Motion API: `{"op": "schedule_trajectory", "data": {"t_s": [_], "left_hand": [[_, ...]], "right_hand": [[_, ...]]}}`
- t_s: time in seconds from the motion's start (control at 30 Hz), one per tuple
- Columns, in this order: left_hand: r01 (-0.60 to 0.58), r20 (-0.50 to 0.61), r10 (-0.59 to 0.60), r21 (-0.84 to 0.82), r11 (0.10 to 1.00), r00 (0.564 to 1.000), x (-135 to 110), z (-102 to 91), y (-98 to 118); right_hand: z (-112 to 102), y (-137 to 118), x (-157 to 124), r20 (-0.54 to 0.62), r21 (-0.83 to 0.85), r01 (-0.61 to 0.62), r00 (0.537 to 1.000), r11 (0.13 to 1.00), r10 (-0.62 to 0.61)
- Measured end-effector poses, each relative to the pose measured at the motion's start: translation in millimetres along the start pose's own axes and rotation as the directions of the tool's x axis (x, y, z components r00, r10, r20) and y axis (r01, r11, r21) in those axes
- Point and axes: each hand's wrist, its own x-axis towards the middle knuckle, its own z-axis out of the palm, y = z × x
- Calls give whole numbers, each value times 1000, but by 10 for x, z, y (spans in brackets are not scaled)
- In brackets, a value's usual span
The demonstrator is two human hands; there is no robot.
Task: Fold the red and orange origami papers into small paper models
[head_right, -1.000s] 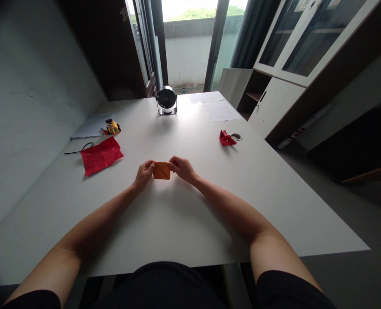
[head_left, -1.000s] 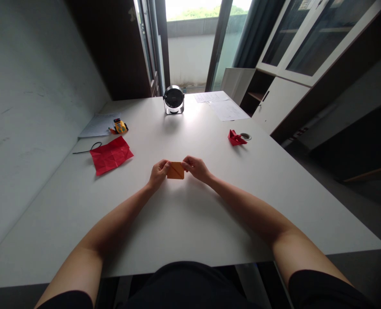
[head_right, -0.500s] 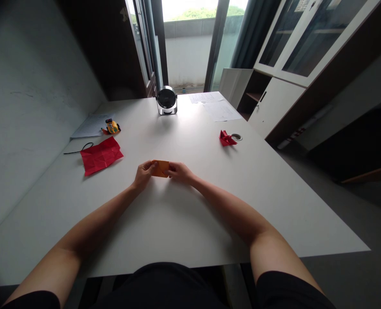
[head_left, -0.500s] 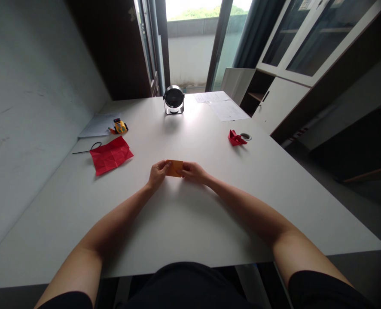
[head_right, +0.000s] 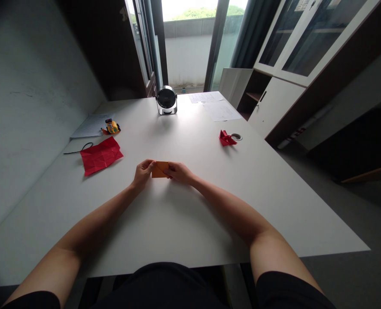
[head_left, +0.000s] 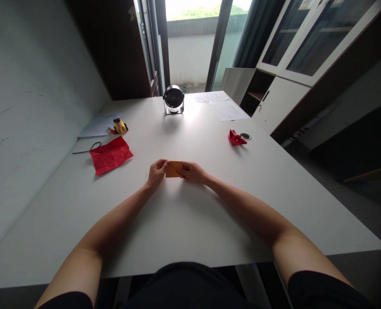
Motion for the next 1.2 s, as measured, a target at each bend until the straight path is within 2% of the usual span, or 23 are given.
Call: {"op": "schedule_trajectory", "data": {"t_s": [0.3,0.53,0.63,0.73,0.83,1.0,1.1,1.2], "left_hand": [[115,-64,-121,-99,989,991,44,-24,-55],[134,-40,-137,-82,988,990,37,-24,-40],[145,-28,-147,-70,987,989,31,-22,-35],[158,50,-155,-48,986,987,19,-9,-23],[148,94,-141,-62,987,985,13,6,-16],[115,37,-111,-108,988,993,23,15,-4],[52,90,-46,-74,996,995,-3,30,38],[-28,142,32,-29,999,989,-50,58,84]], "right_hand": [[-64,-36,18,-168,109,166,975,980,-147],[-61,-122,-14,-174,-45,238,955,970,-242],[-47,-154,-30,-117,-87,259,956,962,-268],[-31,-170,-43,-52,-101,281,956,954,-287],[-29,-164,-45,-47,-128,272,959,954,-280],[-70,-65,7,-225,-54,231,945,971,-237],[-92,20,50,-314,37,200,933,979,-179],[-96,64,77,-345,105,185,928,977,-139]]}}
